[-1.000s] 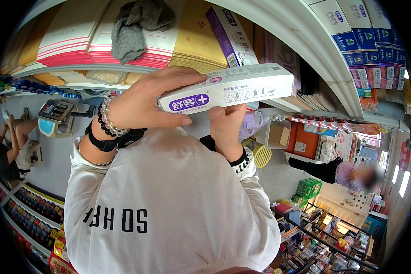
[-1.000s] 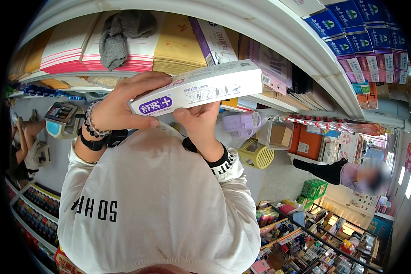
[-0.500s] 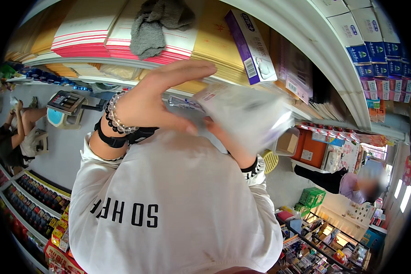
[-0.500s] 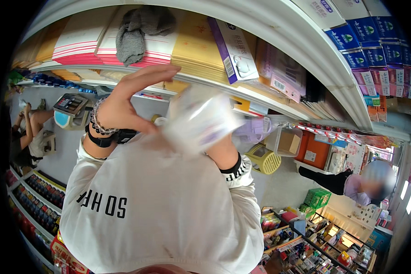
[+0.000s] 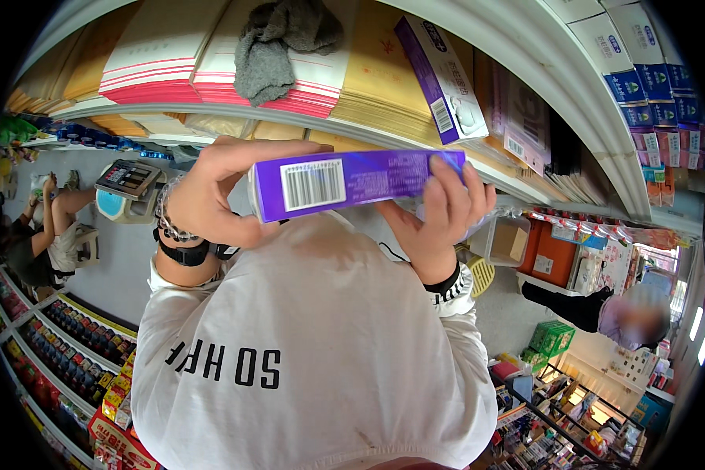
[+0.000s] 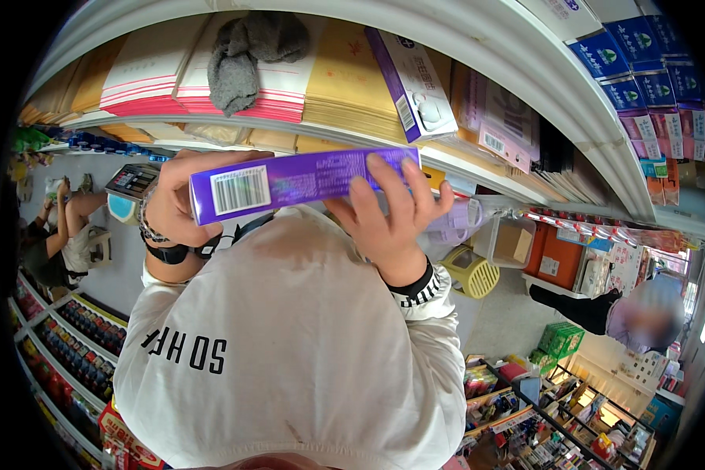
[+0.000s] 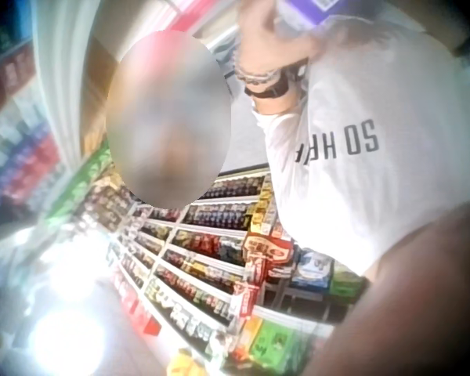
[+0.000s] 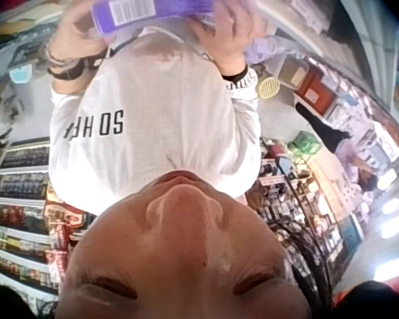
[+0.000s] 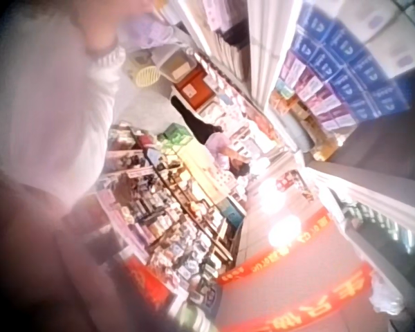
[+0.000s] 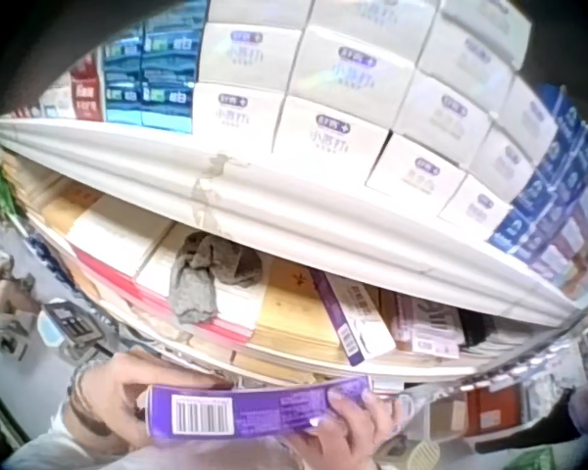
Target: The person kneels on the floor and wipes the shelves of a store with a grey cloth. They handle various items such as notebooks, toothpaste boxes, and glue packages, picking them up to wipe the shelf surface underneath before placing them back.
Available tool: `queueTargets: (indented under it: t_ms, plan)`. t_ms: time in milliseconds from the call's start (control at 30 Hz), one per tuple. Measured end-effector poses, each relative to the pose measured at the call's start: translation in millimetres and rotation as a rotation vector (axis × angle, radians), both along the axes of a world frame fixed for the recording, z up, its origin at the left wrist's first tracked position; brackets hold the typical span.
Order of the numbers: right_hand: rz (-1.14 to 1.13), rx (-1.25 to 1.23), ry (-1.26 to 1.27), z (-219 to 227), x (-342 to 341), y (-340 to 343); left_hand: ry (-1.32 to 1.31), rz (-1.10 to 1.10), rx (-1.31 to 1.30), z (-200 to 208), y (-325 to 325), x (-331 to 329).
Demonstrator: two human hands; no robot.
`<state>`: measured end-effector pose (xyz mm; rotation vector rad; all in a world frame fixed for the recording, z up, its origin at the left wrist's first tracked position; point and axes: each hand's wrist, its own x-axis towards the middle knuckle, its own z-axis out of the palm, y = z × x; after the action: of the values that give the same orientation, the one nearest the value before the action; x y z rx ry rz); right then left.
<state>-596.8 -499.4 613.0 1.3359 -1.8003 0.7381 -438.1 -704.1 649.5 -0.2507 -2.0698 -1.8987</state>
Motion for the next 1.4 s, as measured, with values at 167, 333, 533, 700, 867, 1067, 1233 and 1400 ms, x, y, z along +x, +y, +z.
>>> queueTargets:
  t_ms: [167,333,533,700,867,1067,1233,1400]
  plan:
    - [0.076,-0.134,-0.053,-4.7,-13.8,2.7,0.16,0.0,0.045,-10.9,-6.6,-4.5]
    - [0.326,-0.02,-0.414,3.7,-19.7,17.6,0.235,-0.059,0.164,-17.2,-11.0,-9.3]
    - [0.398,-0.111,-0.59,1.1,-19.5,19.6,0.192,-0.076,0.291,-19.5,-10.2,-14.3]
    - [0.317,-0.127,-0.378,6.5,-19.1,24.4,0.081,0.147,0.433,-19.9,-3.5,-19.3]
    - [0.282,-0.109,-0.334,-2.1,-11.8,25.4,-0.068,-0.003,0.403,-20.7,0.7,-25.7]
    - [0.687,-0.024,-0.332,-33.9,-12.8,-0.4,0.077,0.121,0.445,-12.8,29.2,-44.2]
    - [0.706,0.073,-0.385,-17.6,-1.7,-9.4,-0.017,0.108,0.363,-6.9,20.9,-42.9]
    - [0.315,-0.057,-0.181,-10.3,-12.2,-1.4,-0.198,-0.06,0.187,1.7,9.7,-35.6]
